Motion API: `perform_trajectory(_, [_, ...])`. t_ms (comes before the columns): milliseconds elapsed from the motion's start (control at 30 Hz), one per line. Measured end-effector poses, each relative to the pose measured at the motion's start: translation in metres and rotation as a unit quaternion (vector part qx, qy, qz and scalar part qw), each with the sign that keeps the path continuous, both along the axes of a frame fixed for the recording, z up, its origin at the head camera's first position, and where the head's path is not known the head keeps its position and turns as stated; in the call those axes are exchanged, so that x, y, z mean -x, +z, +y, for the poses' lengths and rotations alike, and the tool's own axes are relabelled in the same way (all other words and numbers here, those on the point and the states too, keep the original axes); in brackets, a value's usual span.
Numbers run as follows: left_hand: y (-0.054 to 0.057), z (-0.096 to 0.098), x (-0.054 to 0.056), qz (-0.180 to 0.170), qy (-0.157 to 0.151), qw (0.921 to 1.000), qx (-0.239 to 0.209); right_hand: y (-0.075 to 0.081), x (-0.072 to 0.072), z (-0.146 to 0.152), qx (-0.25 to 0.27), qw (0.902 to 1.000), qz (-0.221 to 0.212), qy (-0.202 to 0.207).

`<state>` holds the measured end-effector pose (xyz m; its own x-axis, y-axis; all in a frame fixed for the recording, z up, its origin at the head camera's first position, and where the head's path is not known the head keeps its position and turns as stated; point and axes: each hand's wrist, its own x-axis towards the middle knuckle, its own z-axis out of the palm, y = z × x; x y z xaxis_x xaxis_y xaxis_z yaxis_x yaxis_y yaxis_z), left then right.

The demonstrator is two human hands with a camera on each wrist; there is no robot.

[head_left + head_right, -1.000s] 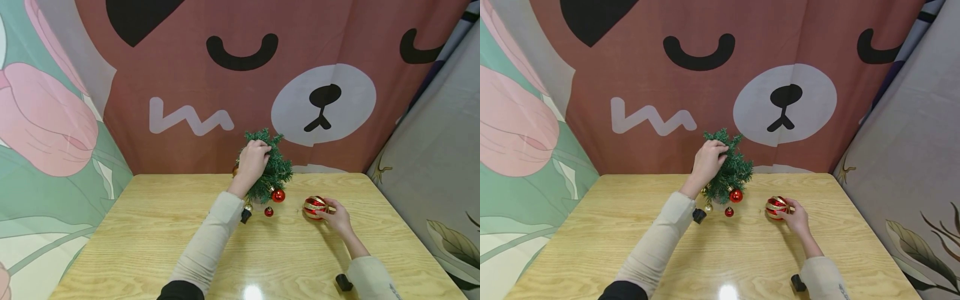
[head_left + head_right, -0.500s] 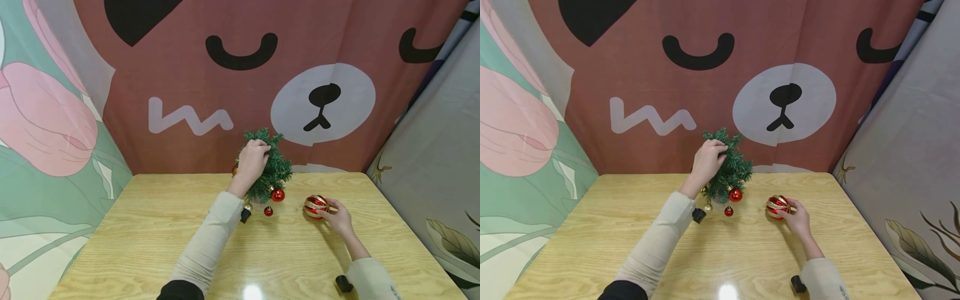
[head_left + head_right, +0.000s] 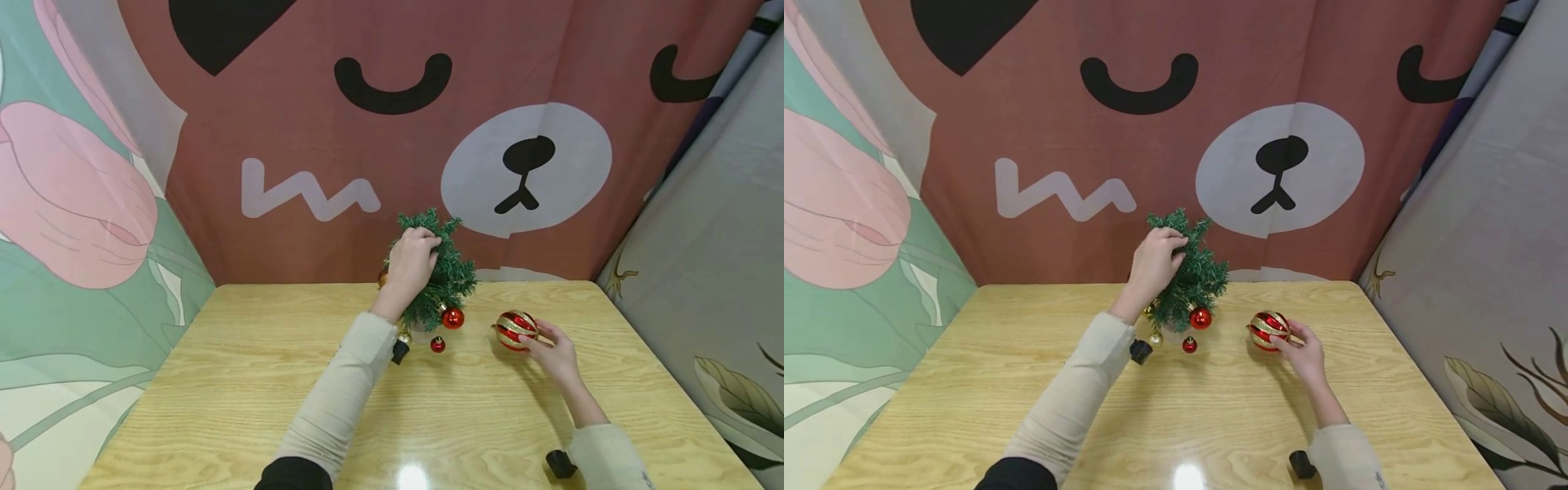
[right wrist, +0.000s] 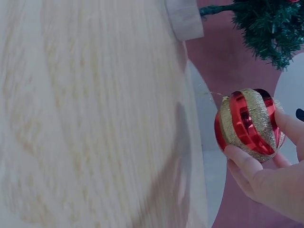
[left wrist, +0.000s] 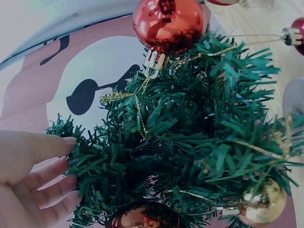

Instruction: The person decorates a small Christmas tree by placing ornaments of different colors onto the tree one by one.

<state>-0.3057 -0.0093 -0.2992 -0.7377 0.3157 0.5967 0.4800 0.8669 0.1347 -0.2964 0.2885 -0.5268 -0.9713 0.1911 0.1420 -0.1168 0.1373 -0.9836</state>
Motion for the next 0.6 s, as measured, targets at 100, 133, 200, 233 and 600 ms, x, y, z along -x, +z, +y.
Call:
perform_trajectory(100, [0.0000, 0.0002, -0.0002, -0.001, 0.002, 1.0000, 0.001, 0.0016, 0.0003, 0.0012, 0.065, 0.9977, -0.006, 0.016])
perform_trajectory(133, [0.0000, 0.0001, -0.0002, -0.001, 0.002, 1.0000, 0.001, 0.0022, 0.0004, 0.0014, 0.082, 0.9964, -0.005, 0.022])
perform_trajectory(200, [0.0000, 0.0001, -0.0004, -0.003, 0.003, 1.0000, 0.002, 0.0027, 0.0010, 0.0020, 0.117, 0.9927, 0.003, 0.030])
perform_trajectory(233, [-0.0001, 0.0001, -0.0005, -0.003, 0.002, 1.0000, 0.002, 0.0025, 0.0014, 0.0023, 0.131, 0.9907, 0.007, 0.035])
perform_trajectory(600, [0.0001, 0.0003, -0.0021, -0.003, -0.003, 1.0000, -0.006, 0.0009, 0.0061, 0.0011, 0.234, 0.9661, 0.070, 0.085])
